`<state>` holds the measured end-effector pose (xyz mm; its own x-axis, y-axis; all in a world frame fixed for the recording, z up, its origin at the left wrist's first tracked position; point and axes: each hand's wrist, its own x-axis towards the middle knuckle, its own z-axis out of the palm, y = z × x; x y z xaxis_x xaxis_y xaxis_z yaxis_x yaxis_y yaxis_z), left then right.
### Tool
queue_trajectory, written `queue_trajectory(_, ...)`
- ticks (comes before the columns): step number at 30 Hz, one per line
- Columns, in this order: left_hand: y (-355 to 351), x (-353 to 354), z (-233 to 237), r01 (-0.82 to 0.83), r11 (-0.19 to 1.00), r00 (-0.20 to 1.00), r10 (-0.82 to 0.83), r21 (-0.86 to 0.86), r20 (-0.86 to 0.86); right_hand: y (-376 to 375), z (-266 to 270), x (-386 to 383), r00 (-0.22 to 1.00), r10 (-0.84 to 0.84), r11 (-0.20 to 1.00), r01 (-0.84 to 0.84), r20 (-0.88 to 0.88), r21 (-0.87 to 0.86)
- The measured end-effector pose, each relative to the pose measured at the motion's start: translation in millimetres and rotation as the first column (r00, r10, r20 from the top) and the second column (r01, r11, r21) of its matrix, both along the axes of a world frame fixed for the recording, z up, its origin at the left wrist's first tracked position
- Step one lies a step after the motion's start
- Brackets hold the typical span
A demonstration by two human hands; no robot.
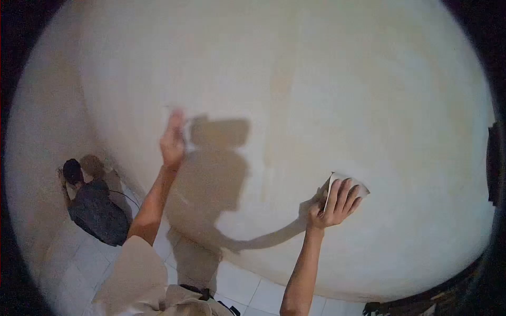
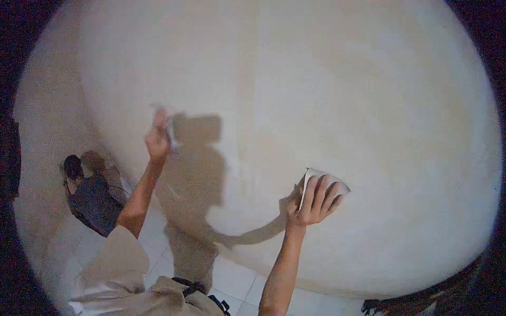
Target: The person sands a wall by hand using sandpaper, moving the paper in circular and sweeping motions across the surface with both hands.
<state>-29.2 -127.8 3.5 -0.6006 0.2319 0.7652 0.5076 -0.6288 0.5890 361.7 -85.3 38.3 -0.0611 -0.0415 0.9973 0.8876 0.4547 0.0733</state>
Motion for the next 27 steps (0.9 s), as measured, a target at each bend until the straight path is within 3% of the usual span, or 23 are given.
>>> queue_trajectory(1, -6.5, -14.0, 5.7, -0.297, 0.945, 0.949, 0.309, -0.138, 0.069, 1.4, 0.6, 0.1, 1.000, -0.004, 0.999, 0.003, 0.011, 0.032)
queue_trajectory(2, -6.9, -20.5, 8.3, -0.300, 0.943, 0.948, 0.311, -0.144, 0.063, 1.4, 0.4, -0.6, 1.000, -0.006, 0.998, 0.005, 0.024, 0.066)
queue_trajectory(4, -6.5, -28.5, 11.8, -0.142, 0.917, 0.810, 0.324, -0.372, 0.489, -1.6, -1.0, -1.2, 1.000, -0.015, 1.000, 0.015, 0.010, 0.025)
queue_trajectory(5, -2.9, -23.1, 9.6, -0.146, 0.920, 0.811, 0.322, -0.364, 0.489, -2.2, -0.1, -2.0, 1.000, -0.029, 1.000, 0.029, -0.003, -0.011)
queue_trajectory(7, 13.6, 13.4, 0.7, -0.249, 0.966, 0.938, 0.259, -0.072, 0.228, -4.6, 1.4, -3.5, 1.000, -0.021, 1.000, 0.021, -0.003, -0.007)
queue_trajectory(9, 45.8, 101.0, 33.3, -0.123, 0.933, 0.800, -0.109, 0.339, 0.591, -4.3, 2.2, -2.9, 1.000, -0.015, 1.000, 0.015, 0.004, -0.002)
queue_trajectory(10, 9.1, 122.0, 22.5, -0.025, 0.994, 0.997, 0.032, -0.105, 0.066, -2.1, 1.2, -2.1, 1.000, -0.016, 1.000, 0.016, 0.011, 0.016)
queue_trajectory(11, 10.5, 150.9, 21.2, -0.298, 0.954, 0.894, 0.281, 0.005, -0.349, -0.4, 0.6, -1.6, 1.000, -0.015, 0.999, 0.014, 0.014, 0.033)
queue_trajectory(12, 1.8, 177.7, 33.7, -0.348, 0.919, 0.720, 0.135, -0.185, -0.680, -0.6, 1.4, -0.6, 1.000, -0.014, 0.999, 0.014, 0.013, 0.033)
queue_trajectory(13, -9.2, 203.3, 51.1, -0.037, 0.999, 0.761, 0.002, -0.040, -0.649, -0.7, 2.2, 0.3, 1.000, 0.003, 0.999, -0.004, 0.019, 0.036)
queue_trajectory(18, -14.0, 208.4, 64.8, -0.005, 0.999, 0.619, -0.037, -0.051, -0.785, -1.2, -1.2, 3.7, 1.000, 0.016, 1.000, -0.016, 0.021, 0.013)
queue_trajectory(20, -14.3, 172.7, 55.3, -0.180, 0.978, 0.456, -0.015, -0.109, -0.890, -3.0, -2.7, 3.7, 1.000, -0.025, 0.998, 0.025, 0.010, -0.053)
queue_trajectory(22, -5.4, 114.0, 23.6, -0.172, 0.984, 0.548, 0.052, -0.052, -0.835, -2.3, -0.5, 1.1, 1.000, 0.012, 1.000, -0.012, 0.005, -0.017)
queue_trajectory(23, -10.9, 82.1, 17.9, -0.193, 0.975, 0.605, 0.028, -0.113, -0.796, -1.3, 0.0, 0.5, 0.999, 0.042, 0.999, -0.042, 0.004, 0.030)
queue_trajectory(24, -5.2, 45.1, -5.0, -0.328, 0.940, 0.664, 0.159, -0.094, -0.731, -0.4, -1.1, 0.8, 0.999, 0.041, 0.999, -0.041, 0.000, 0.029)
queue_trajectory(25, -22.0, 37.1, 11.4, -0.387, 0.809, 0.884, 0.190, -0.443, -0.426, -0.3, -2.4, 1.5, 1.000, 0.007, 1.000, -0.007, 0.003, 0.007)
queue_trajectory(27, -20.9, -19.2, -12.7, -0.542, 0.819, 0.820, 0.468, -0.187, -0.328, 0.1, -1.9, 2.4, 0.999, -0.034, 0.999, 0.034, -0.002, -0.019)
